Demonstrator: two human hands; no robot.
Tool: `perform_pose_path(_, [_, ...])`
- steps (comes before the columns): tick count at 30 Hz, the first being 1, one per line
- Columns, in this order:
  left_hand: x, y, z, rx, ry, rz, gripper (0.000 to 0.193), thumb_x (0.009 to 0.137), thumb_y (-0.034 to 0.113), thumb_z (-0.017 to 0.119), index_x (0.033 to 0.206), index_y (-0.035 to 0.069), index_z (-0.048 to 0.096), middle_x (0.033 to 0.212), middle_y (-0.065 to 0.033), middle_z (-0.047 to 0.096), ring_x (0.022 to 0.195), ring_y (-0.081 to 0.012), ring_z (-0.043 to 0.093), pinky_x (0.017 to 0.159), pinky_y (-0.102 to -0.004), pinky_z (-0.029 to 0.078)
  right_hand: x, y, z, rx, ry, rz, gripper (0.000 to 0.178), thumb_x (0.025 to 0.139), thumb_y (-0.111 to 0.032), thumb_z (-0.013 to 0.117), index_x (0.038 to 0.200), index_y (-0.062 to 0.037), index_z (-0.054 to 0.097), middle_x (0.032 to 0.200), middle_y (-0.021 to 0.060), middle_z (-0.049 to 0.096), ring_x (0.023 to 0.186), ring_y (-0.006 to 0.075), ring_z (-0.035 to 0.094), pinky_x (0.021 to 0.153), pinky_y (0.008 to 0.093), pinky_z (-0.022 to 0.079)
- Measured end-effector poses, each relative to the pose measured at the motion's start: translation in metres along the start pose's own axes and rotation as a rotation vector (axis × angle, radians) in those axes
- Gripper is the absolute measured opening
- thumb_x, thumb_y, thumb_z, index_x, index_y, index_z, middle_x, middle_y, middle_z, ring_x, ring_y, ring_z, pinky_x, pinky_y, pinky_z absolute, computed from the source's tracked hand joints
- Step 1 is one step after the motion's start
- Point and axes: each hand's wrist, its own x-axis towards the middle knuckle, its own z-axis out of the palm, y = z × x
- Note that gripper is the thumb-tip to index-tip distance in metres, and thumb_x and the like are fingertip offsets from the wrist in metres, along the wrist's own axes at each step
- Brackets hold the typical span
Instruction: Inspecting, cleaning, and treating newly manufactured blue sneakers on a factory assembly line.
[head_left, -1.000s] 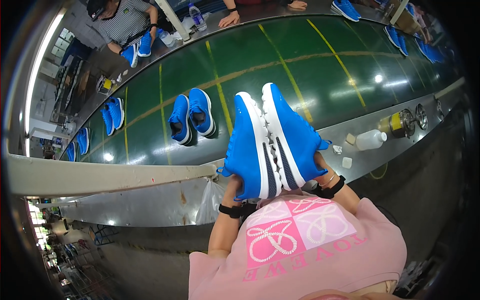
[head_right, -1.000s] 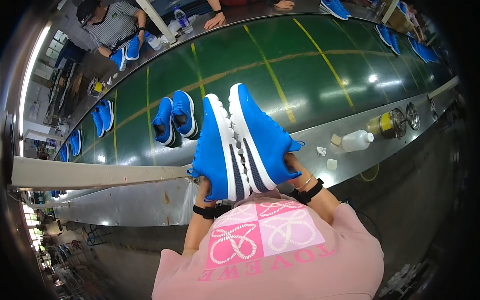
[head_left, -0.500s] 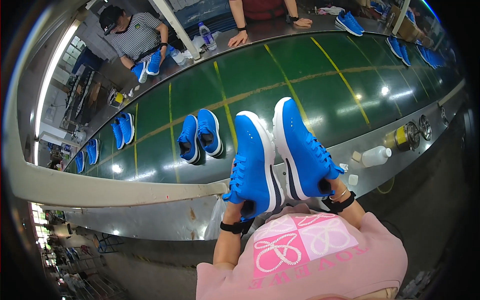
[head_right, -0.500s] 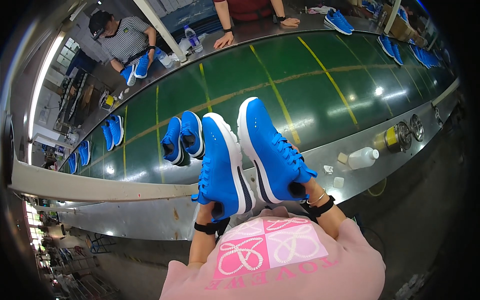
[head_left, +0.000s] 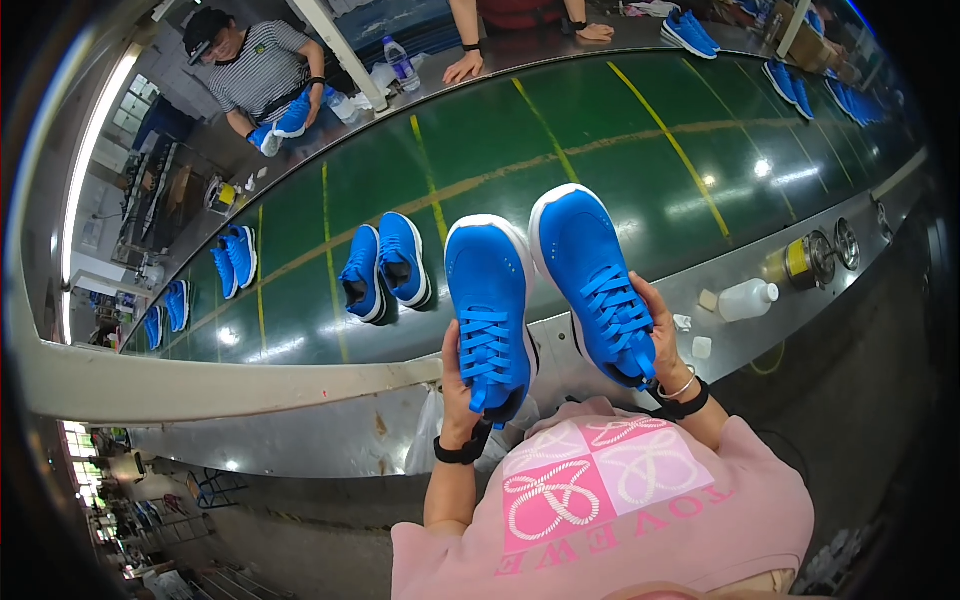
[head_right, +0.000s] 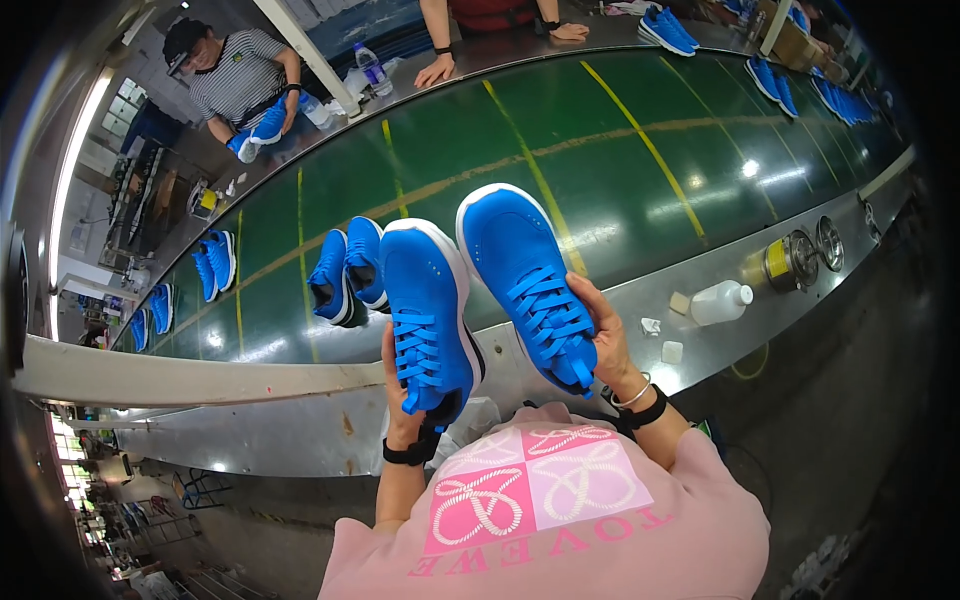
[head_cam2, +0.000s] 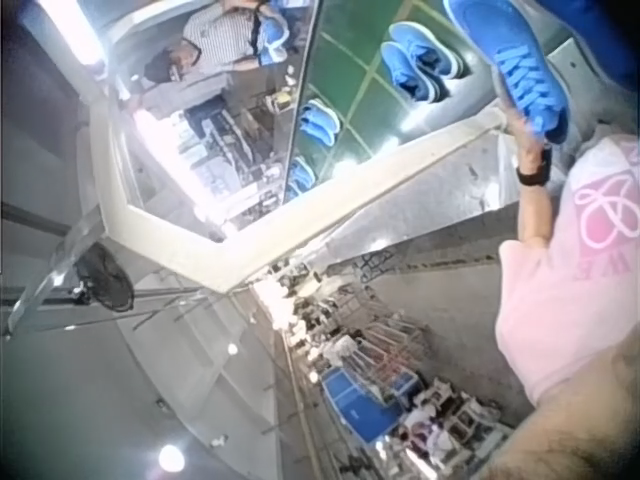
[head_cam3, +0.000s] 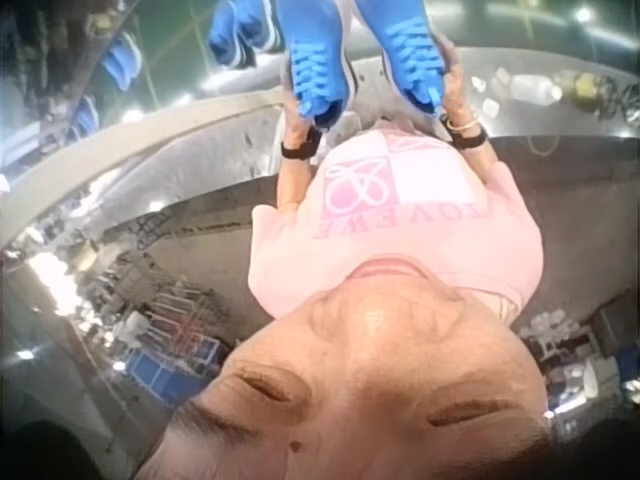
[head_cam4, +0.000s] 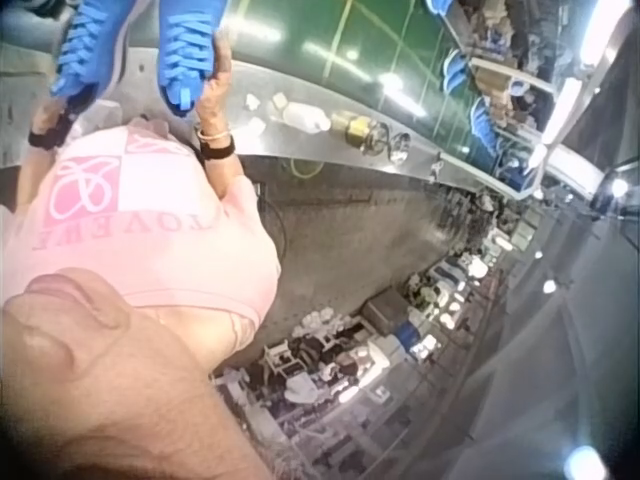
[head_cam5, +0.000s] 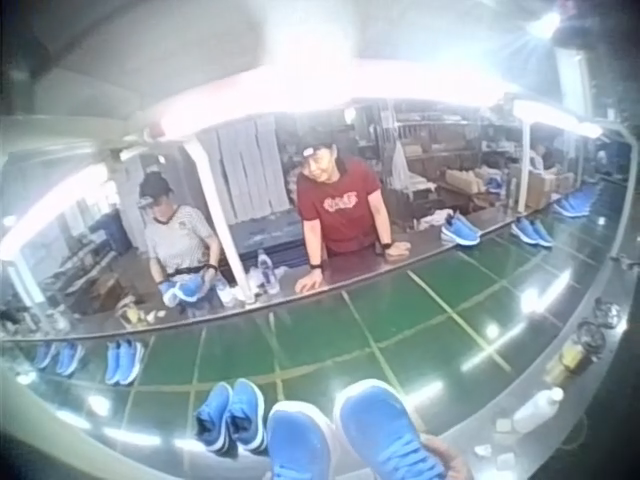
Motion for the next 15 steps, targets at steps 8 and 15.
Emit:
perform_pose_path(8, [0.003,-0.003,0.014,0.167,0.112,0.022,0.084,0.081,0.006,0.073,0.150,0.009,0.026,0.140,-0.0135,0.045,0.120,-0.0245,0.054,0.100,-0.0366,0.046,0.001,0.000,0.003,-0.282,0.074,-0.136,0.065,0.074,-0.008,0.078,0.135,-0.0105,0.054,0.144,0.0181,0.042,0.130,0.0292,0.046,0.109,0.0380,0.035])
perform_pose_path(15, [-0.002,-0.022,0.014,0.329,0.225,0.002,0.070,0.078,0.002,0.069,0.142,0.005,0.041,0.135,-0.0136,0.047,0.121,-0.0260,0.050,0.104,-0.0376,0.038,-0.005,-0.002,0.007,-0.426,0.156,-0.107,0.057,0.075,-0.010,0.076,0.129,-0.0103,0.059,0.140,0.0201,0.046,0.127,0.0322,0.049,0.107,0.0386,0.037])
